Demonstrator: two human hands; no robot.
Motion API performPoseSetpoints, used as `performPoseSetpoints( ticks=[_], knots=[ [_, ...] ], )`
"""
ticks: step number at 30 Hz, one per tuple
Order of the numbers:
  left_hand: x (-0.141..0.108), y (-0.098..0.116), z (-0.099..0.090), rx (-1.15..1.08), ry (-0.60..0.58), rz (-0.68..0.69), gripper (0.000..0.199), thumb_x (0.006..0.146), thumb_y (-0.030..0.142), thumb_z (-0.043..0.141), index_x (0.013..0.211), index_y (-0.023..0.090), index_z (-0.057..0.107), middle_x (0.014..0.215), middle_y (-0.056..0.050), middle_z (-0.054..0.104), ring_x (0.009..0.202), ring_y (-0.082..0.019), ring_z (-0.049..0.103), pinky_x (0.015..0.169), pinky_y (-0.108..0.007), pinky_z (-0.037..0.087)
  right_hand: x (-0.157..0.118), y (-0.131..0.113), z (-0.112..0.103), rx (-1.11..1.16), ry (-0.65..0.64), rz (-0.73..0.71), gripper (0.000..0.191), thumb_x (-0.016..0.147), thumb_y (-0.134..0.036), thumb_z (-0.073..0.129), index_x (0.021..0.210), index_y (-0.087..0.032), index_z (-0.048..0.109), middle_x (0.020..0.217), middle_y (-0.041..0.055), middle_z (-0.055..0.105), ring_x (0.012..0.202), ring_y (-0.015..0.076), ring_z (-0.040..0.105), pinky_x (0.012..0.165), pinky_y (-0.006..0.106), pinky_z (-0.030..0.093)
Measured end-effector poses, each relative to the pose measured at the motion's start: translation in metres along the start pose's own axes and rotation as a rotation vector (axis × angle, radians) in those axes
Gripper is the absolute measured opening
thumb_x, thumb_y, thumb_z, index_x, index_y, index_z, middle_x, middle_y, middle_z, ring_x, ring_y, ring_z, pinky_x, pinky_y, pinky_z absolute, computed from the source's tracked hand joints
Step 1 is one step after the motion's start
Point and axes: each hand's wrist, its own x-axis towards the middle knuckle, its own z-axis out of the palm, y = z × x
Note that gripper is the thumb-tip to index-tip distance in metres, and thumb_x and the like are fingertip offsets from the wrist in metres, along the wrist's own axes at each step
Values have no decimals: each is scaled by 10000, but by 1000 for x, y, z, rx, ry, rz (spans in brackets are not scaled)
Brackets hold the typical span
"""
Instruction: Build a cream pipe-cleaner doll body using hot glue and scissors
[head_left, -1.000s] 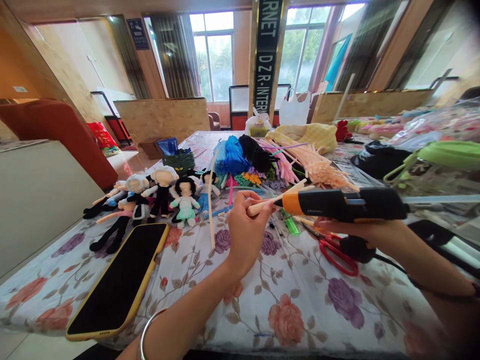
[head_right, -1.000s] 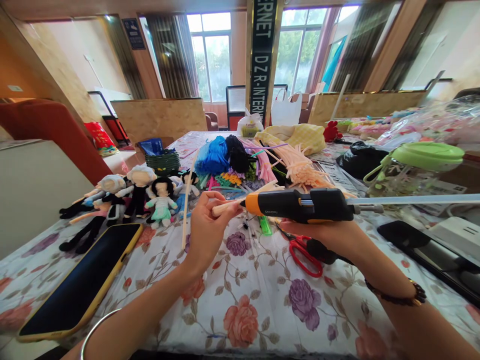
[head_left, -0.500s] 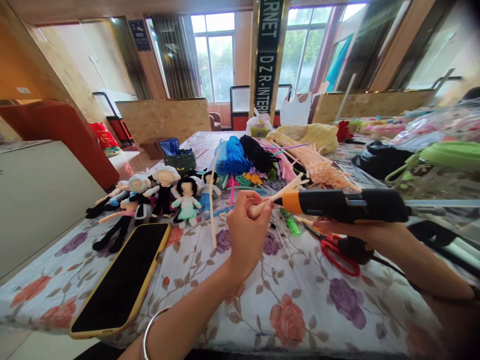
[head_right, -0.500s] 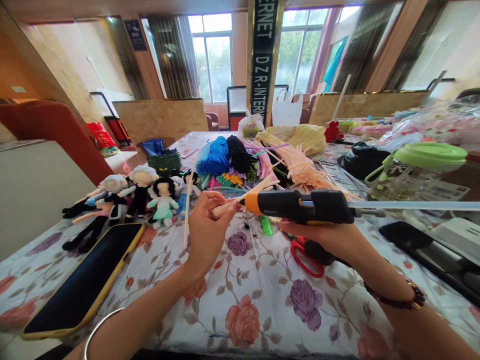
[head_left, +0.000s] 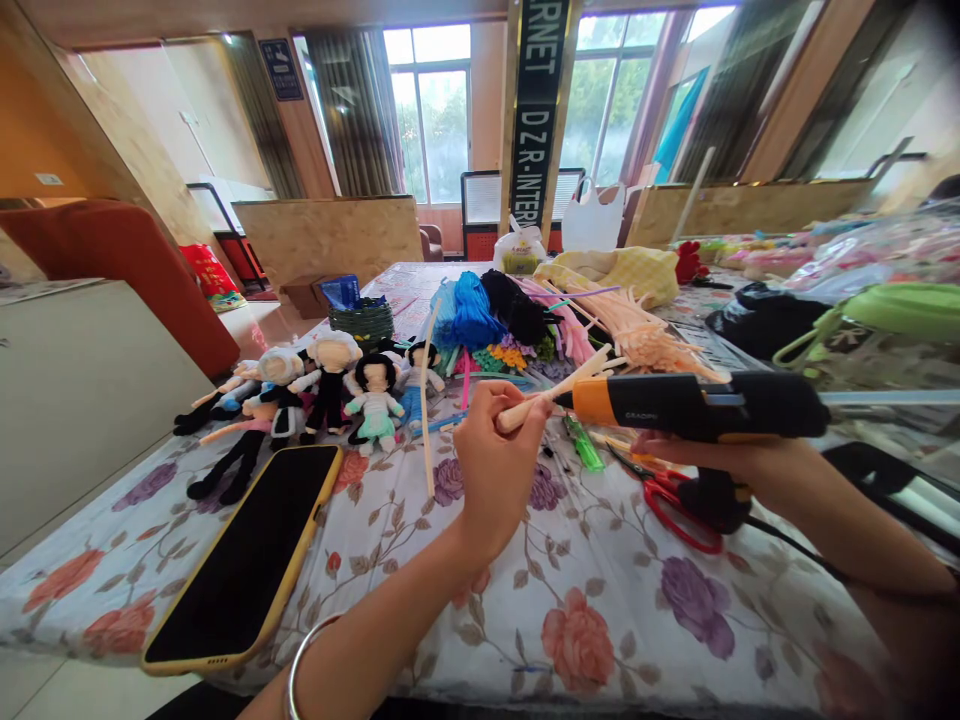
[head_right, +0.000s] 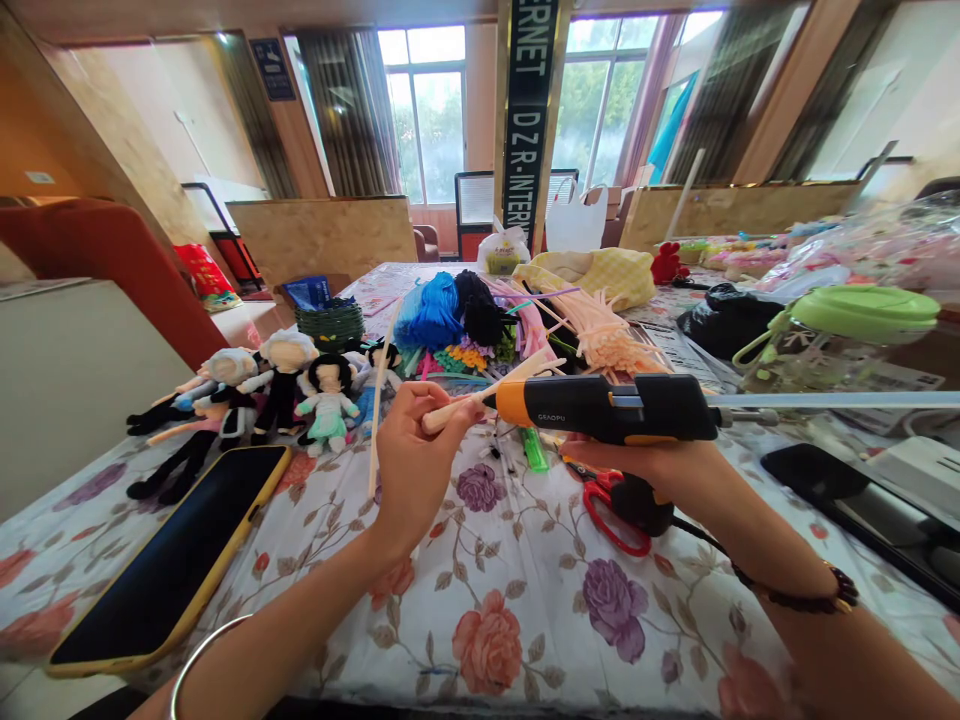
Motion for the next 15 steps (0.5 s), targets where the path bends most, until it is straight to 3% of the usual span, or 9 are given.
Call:
performPoseSetpoints(
  ticks=[9,15],
  knots=[
    [1,-2,1,-91,36,-64,209,693,276,657,789,215,482,661,35,620,629,-124,624,592,-219,471,-1,-3,-1,-17,-7,-13,381,464,-420,807,784,-231,721,789,18,724,864,306,652,883,466,487],
    [4,-5,2,-243,-29,-170,234,683,257,667,795,204,469,659,21,636,668,-161,668,637,-273,526,1,-1,-1,53,-11,-32,412,451,-381,813,826,-238,717,807,6,723,844,291,656,891,471,481]
  ],
)
